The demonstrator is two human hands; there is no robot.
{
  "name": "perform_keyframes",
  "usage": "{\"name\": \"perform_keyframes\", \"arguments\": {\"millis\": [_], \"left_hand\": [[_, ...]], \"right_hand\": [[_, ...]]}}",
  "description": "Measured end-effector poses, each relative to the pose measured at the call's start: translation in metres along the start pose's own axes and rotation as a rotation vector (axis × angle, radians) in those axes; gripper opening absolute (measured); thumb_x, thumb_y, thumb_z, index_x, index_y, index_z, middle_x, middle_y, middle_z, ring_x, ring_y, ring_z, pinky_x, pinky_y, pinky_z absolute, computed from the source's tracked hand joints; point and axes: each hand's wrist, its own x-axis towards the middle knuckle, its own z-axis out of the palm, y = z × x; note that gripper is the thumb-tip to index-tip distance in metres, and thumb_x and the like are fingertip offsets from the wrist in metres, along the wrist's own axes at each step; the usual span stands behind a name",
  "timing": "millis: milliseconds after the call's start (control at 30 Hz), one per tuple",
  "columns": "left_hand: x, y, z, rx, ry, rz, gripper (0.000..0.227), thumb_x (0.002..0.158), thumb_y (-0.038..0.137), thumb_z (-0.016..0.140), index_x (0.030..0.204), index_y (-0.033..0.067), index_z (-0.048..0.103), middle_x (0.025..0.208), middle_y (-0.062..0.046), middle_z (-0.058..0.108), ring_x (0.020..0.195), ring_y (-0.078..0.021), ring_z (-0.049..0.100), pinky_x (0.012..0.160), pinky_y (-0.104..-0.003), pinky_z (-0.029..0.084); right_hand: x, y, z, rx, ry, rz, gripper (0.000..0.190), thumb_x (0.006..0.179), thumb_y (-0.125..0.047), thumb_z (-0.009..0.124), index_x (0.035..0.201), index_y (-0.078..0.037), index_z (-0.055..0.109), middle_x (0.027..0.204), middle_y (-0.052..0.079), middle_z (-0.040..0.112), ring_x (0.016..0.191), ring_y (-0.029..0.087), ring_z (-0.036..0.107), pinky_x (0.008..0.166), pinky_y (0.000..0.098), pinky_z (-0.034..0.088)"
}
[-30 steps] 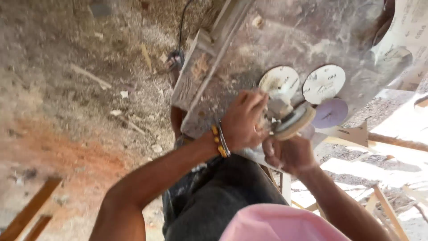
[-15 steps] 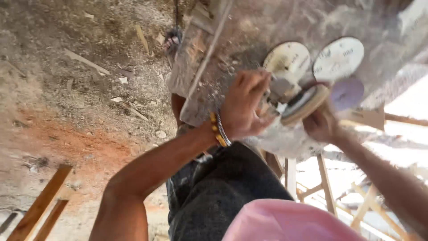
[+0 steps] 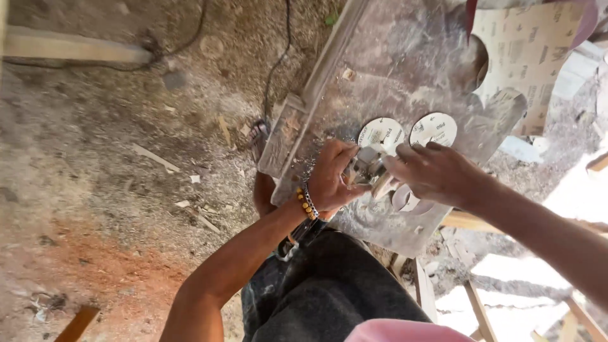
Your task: Cutting circular sanding discs out of a sheet of sandpaper using scissors.
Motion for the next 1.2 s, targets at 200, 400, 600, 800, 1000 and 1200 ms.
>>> {"name": "perform_keyframes", "arguments": {"millis": [200, 400, 600, 800, 1000, 1200], "left_hand": [[-0.018, 0.013, 0.004, 0.030, 0.028, -0.044, 0.088, 0.076, 0.041, 0.087, 0.141, -0.0038, 0.050, 0.121, -0.014, 0.054, 0.112, -0.0283, 0.051, 0.099, -0.048, 0.048], [-0.022, 0.016, 0.007, 0.016, -0.050, -0.100, 0.086, 0.081, 0.045, 0.086, 0.140, -0.0045, 0.049, 0.126, -0.018, 0.053, 0.119, -0.0301, 0.050, 0.104, -0.047, 0.048], [-0.014, -0.019, -0.026, 0.075, -0.153, -0.192, 0.081, 0.080, 0.052, 0.081, 0.140, 0.0047, 0.056, 0.129, -0.015, 0.050, 0.124, -0.0304, 0.047, 0.109, -0.050, 0.042], [-0.010, -0.013, -0.053, 0.311, -0.264, -0.271, 0.088, 0.081, 0.053, 0.079, 0.148, 0.0059, 0.045, 0.143, -0.018, 0.040, 0.134, -0.0373, 0.036, 0.111, -0.057, 0.031], [-0.016, -0.009, -0.058, 0.262, -0.268, -0.384, 0.092, 0.080, 0.050, 0.082, 0.151, 0.0062, 0.044, 0.146, -0.018, 0.038, 0.137, -0.0383, 0.034, 0.116, -0.058, 0.029], [-0.033, 0.001, -0.074, 0.145, -0.019, -0.316, 0.074, 0.092, 0.047, 0.075, 0.149, 0.0072, 0.050, 0.147, -0.020, 0.048, 0.138, -0.0354, 0.046, 0.118, -0.055, 0.038]], "right_hand": [[0.005, 0.031, 0.171, 0.928, -0.014, -0.028, 0.036, 0.097, -0.023, 0.053, 0.126, -0.003, 0.045, 0.085, 0.015, 0.065, 0.069, 0.021, 0.066, 0.054, 0.0257, 0.054], [-0.026, 0.029, 0.174, 1.298, 0.089, 0.069, 0.037, 0.100, -0.027, 0.054, 0.128, -0.005, 0.044, 0.098, 0.016, 0.070, 0.073, 0.024, 0.076, 0.052, 0.0320, 0.065], [0.000, -0.031, 0.060, 0.922, 0.413, -0.009, 0.049, 0.093, -0.025, 0.066, 0.130, -0.004, 0.043, 0.107, 0.016, 0.068, 0.082, 0.027, 0.075, 0.062, 0.0372, 0.062], [0.002, -0.079, 0.028, 0.413, 0.855, -0.154, 0.059, 0.089, -0.009, 0.083, 0.138, -0.004, 0.052, 0.129, 0.023, 0.060, 0.112, 0.037, 0.066, 0.086, 0.0435, 0.061], [0.003, -0.071, 0.051, 0.379, 0.953, -0.147, 0.059, 0.096, -0.016, 0.084, 0.145, -0.006, 0.052, 0.137, 0.018, 0.056, 0.126, 0.035, 0.061, 0.101, 0.0446, 0.059], [-0.014, -0.090, 0.017, 0.363, 0.726, -0.012, 0.071, 0.081, -0.028, 0.088, 0.142, -0.010, 0.056, 0.141, 0.020, 0.049, 0.128, 0.037, 0.049, 0.095, 0.0478, 0.056]]}}
